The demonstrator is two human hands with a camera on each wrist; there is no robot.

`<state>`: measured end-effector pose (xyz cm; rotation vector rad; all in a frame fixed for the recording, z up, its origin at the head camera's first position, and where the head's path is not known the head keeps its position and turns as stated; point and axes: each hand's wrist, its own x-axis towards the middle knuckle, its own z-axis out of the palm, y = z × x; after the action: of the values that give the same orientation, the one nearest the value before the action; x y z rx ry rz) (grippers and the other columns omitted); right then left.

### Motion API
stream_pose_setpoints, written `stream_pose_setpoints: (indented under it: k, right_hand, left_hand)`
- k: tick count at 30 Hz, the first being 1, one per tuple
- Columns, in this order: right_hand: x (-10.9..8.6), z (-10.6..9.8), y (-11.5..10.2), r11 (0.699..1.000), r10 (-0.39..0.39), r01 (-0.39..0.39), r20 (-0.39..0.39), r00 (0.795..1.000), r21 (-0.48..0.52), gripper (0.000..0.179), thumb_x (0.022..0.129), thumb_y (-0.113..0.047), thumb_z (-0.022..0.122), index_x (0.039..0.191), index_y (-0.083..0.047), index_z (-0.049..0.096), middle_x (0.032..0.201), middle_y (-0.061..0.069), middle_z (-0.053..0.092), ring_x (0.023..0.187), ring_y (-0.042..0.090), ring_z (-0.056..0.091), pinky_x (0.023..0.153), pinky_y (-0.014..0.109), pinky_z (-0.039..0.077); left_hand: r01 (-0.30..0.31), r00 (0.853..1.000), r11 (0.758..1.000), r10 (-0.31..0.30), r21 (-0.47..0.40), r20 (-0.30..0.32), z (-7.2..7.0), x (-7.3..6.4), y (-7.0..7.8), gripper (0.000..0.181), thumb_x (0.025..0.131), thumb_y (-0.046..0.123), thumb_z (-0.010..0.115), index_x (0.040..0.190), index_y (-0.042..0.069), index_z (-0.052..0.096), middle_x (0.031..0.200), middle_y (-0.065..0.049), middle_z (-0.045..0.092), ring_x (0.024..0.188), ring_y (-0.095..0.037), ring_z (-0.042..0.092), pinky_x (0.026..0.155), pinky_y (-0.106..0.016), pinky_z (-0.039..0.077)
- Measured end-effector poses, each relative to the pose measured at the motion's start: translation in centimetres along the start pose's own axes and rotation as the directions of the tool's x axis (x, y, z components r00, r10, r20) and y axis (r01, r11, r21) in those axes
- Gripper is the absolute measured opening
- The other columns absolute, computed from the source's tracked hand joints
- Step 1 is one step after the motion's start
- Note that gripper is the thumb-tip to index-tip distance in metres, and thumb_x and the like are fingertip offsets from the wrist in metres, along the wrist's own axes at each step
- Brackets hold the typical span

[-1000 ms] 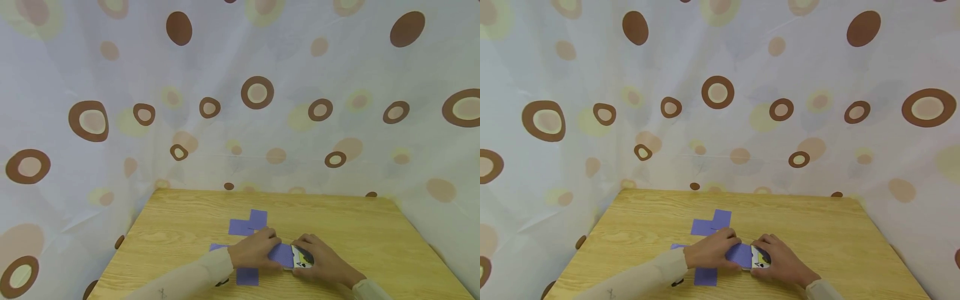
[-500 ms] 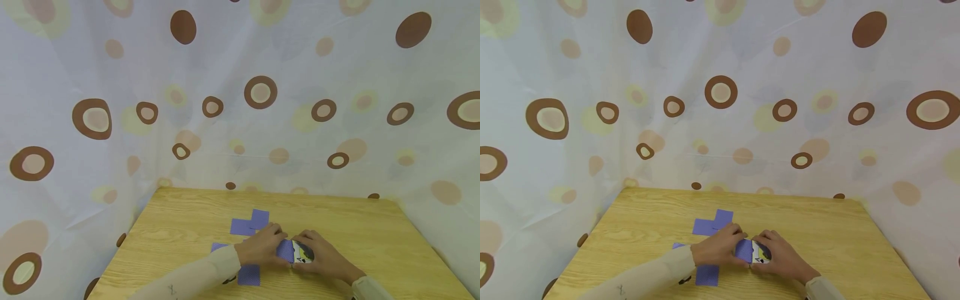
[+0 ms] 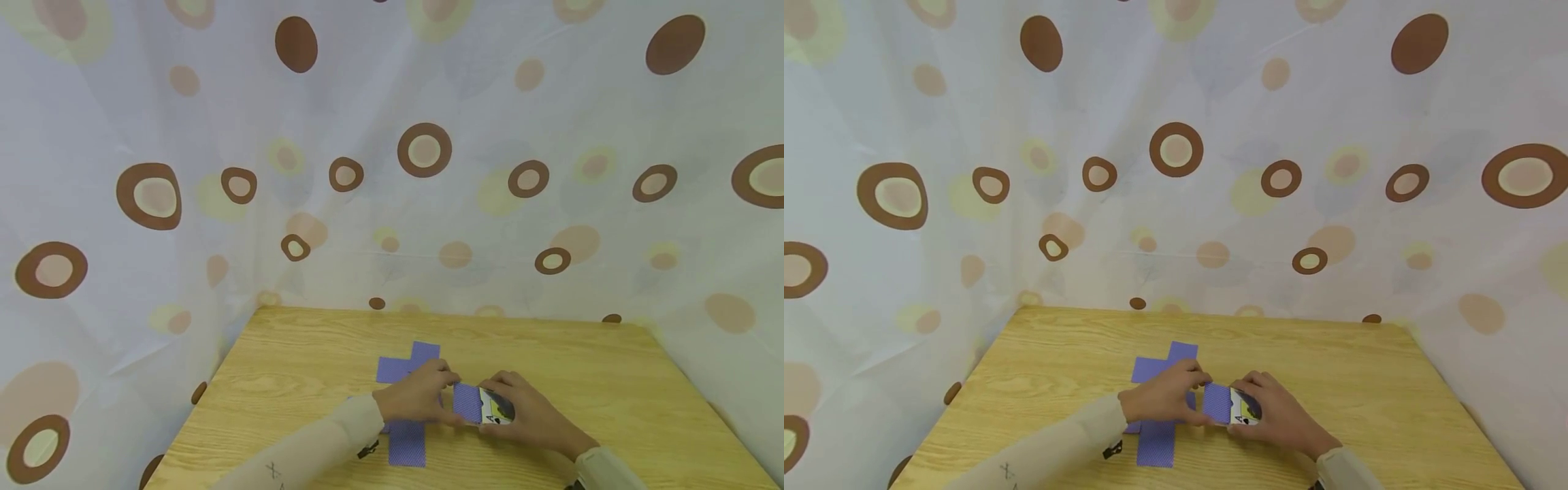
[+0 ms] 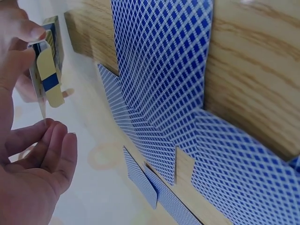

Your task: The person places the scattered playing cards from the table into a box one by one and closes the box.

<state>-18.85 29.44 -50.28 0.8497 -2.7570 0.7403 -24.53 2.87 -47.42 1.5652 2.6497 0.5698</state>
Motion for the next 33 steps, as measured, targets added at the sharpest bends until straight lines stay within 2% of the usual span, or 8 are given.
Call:
stream_pose_setpoints:
  k: [6,11,15,21,27,33]
  right_hand:
    - [0.0,-0.1,0.1,1.0,0.023,-0.023,0.006,1.0,-0.005,0.064,0.085,-0.061,0.077,0.131,-0.017,0.067,0.12,-0.012,0.055,0.107,0.01,0.052,0.086,0.039,0.053]
    - [0.4,-0.4,-0.2,0.999,0.045,-0.046,0.037,0.998,0.012,0.066,0.086,-0.064,0.075,0.133,-0.018,0.065,0.122,-0.012,0.053,0.107,0.01,0.051,0.086,0.037,0.052]
    - [0.9,-0.5,-0.4,0.999,0.032,-0.032,0.04,0.999,0.003,0.069,0.086,-0.066,0.073,0.134,-0.017,0.065,0.122,-0.011,0.054,0.107,0.011,0.051,0.085,0.036,0.052]
    - [1.2,-0.7,-0.5,1.0,0.018,-0.018,-0.002,1.0,0.0,0.066,0.086,-0.063,0.075,0.13,-0.014,0.068,0.12,-0.01,0.056,0.106,0.009,0.05,0.085,0.037,0.053]
    - [1.2,-0.6,-0.2,1.0,0.002,-0.002,-0.003,1.0,0.017,0.062,0.088,-0.059,0.076,0.13,-0.015,0.067,0.12,-0.009,0.056,0.103,0.009,0.048,0.081,0.033,0.051]
    - [0.9,-0.5,0.2,0.999,0.028,-0.029,0.01,1.0,0.021,0.065,0.086,-0.061,0.076,0.132,-0.017,0.066,0.121,-0.011,0.055,0.108,0.011,0.05,0.087,0.04,0.053]
  left_hand:
    - [-0.009,1.0,1.0,0.009,-0.025,-0.001,0.2,0.3,-0.1,0.071,0.088,0.052,0.079,0.136,0.002,0.064,0.117,-0.001,0.06,0.094,-0.005,0.052,0.076,-0.012,0.044]
    - [-0.012,1.0,1.0,0.012,-0.001,-0.001,0.3,0.9,0.0,0.072,0.089,0.054,0.078,0.137,0.002,0.064,0.118,0.0,0.06,0.098,-0.004,0.051,0.078,-0.011,0.044]
    - [0.017,1.0,0.999,-0.017,0.031,-0.001,0.7,1.4,0.5,0.075,0.089,0.056,0.076,0.138,0.002,0.063,0.121,-0.001,0.06,0.103,-0.006,0.052,0.083,-0.013,0.046]
    - [0.083,0.996,0.992,-0.079,0.095,-0.047,1.4,1.8,1.2,0.078,0.087,0.059,0.075,0.137,0.001,0.063,0.122,-0.002,0.06,0.105,-0.008,0.054,0.088,-0.015,0.047]
    - [0.072,0.994,0.994,-0.064,0.086,-0.089,1.6,1.8,1.2,0.078,0.084,0.065,0.073,0.131,0.003,0.066,0.121,-0.003,0.061,0.105,-0.009,0.055,0.089,-0.015,0.048]
    - [0.051,0.998,0.998,-0.051,0.028,-0.026,1.1,1.7,1.0,0.078,0.088,0.061,0.074,0.136,0.001,0.063,0.124,-0.003,0.059,0.108,-0.009,0.053,0.089,-0.015,0.047]
